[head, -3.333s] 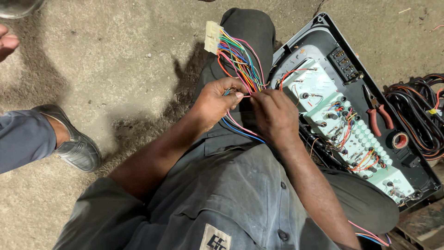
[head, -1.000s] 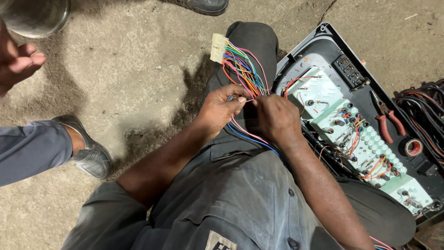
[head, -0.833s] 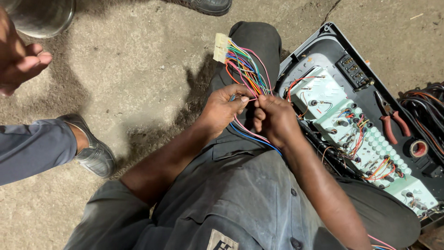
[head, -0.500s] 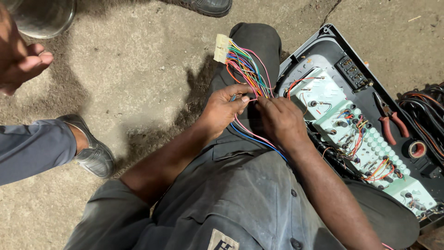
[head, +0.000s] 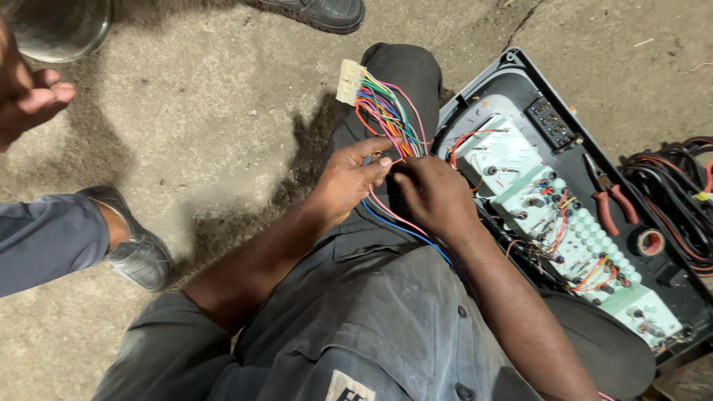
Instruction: The person sits on the ground and works on an open electrical junction box. They use pliers to strip and twist wires, then apply electrical tape to insulate the connections.
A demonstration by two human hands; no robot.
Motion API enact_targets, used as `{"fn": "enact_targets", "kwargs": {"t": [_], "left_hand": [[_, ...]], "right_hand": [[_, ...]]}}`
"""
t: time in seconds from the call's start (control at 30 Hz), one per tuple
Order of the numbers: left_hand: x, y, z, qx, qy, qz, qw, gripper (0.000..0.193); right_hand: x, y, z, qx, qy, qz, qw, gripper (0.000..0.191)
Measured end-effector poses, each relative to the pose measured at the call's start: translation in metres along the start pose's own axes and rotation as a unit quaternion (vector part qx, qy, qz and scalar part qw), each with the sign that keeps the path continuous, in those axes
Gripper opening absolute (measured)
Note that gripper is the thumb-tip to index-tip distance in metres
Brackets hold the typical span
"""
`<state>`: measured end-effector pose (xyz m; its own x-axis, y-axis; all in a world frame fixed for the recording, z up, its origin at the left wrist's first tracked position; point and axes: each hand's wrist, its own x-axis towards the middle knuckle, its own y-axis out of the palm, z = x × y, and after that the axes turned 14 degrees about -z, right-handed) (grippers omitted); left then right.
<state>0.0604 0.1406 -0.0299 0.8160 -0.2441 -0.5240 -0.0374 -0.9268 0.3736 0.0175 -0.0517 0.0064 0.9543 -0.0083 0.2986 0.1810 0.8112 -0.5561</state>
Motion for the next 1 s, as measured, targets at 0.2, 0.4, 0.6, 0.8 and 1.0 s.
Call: {"fn": "enact_targets", "kwargs": {"t": [0.2, 0.4, 0.6, 0.8, 1.0], "left_hand": [[0.001, 0.001, 0.003, -0.022, 0.009, 0.011, 1.000, 0.037], [-0.002, 0.005, -0.006, 0.060, -0.021, -0.056, 0.996, 0.050], [-0.010, 0.009, -0.019, 0.092, -0.023, -0.063, 0.994, 0.043], [-0.026, 0.006, -0.020, 0.155, -0.067, -0.068, 0.983, 0.023], [-0.031, -0.016, -0.027, 0.096, -0.069, -0.025, 0.993, 0.025]], "right_hand": [[0.003, 0.011, -0.003, 0.106, 0.192, -0.012, 0.976, 0.026], [0.010, 0.011, -0.011, 0.458, 0.477, 0.030, 0.750, 0.034], [0.016, 0.004, -0.008, 0.473, 0.464, 0.059, 0.747, 0.034], [0.019, 0.008, -0.006, 0.440, 0.426, 0.048, 0.789, 0.025], [0.022, 0.008, -0.014, 0.313, 0.420, -0.007, 0.852, 0.018]]}}
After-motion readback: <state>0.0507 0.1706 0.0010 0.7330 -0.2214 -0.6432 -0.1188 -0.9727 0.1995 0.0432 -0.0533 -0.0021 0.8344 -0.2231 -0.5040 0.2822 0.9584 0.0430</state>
